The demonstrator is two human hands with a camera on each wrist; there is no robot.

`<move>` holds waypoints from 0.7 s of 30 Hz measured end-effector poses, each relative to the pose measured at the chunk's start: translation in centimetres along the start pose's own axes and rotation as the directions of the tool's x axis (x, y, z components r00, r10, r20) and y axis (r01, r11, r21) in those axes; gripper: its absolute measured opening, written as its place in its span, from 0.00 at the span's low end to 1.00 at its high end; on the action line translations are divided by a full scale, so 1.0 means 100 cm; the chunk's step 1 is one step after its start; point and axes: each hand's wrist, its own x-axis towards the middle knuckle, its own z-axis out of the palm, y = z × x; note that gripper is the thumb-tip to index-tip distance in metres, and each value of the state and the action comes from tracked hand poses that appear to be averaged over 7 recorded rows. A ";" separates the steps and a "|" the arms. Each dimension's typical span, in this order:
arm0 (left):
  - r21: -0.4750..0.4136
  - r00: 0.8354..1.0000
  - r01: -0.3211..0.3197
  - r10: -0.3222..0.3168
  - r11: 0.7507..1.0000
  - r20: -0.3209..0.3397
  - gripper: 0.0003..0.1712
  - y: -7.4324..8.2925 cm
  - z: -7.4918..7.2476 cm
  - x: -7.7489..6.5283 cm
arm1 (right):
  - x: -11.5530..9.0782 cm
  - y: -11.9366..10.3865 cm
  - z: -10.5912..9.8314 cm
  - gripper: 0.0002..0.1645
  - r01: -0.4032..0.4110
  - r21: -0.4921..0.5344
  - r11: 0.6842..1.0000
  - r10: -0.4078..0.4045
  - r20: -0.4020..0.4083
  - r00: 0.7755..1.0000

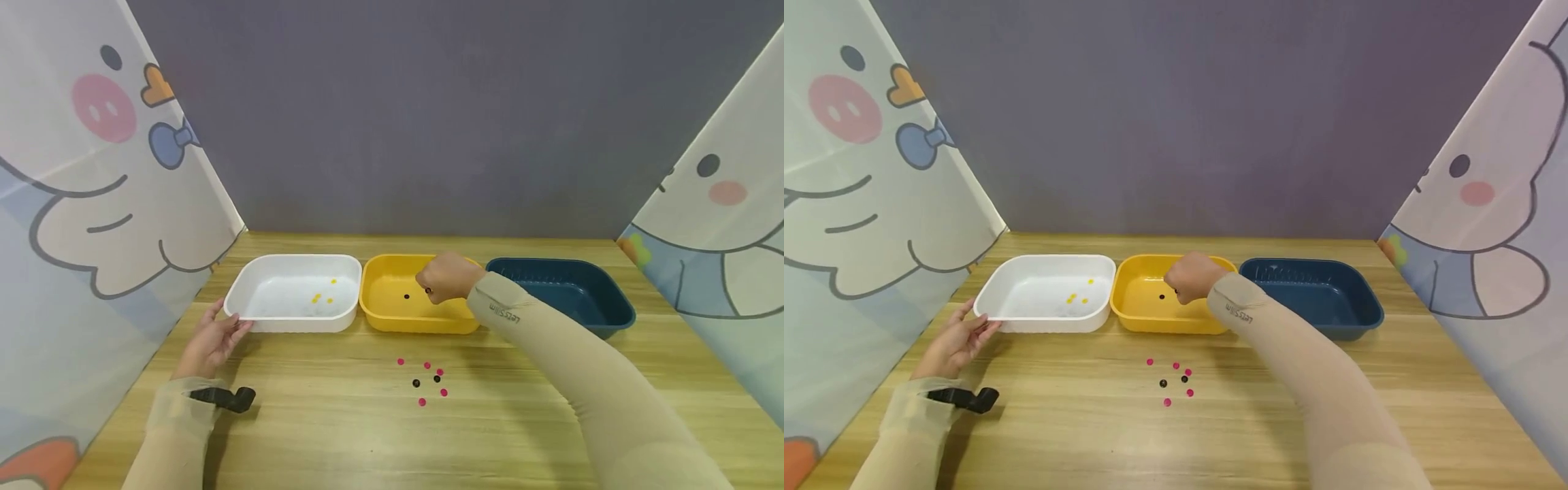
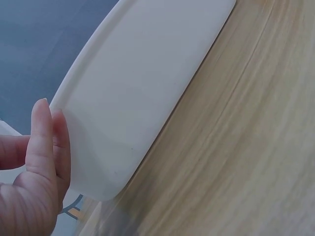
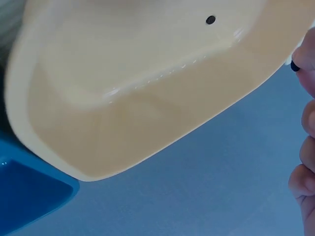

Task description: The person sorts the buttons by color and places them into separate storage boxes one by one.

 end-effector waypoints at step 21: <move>0.001 0.998 -0.014 0.014 1.000 -0.057 0.45 -0.002 0.004 0.000 | 0.023 0.029 0.019 0.10 -0.116 0.032 0.993 0.114 0.073 0.991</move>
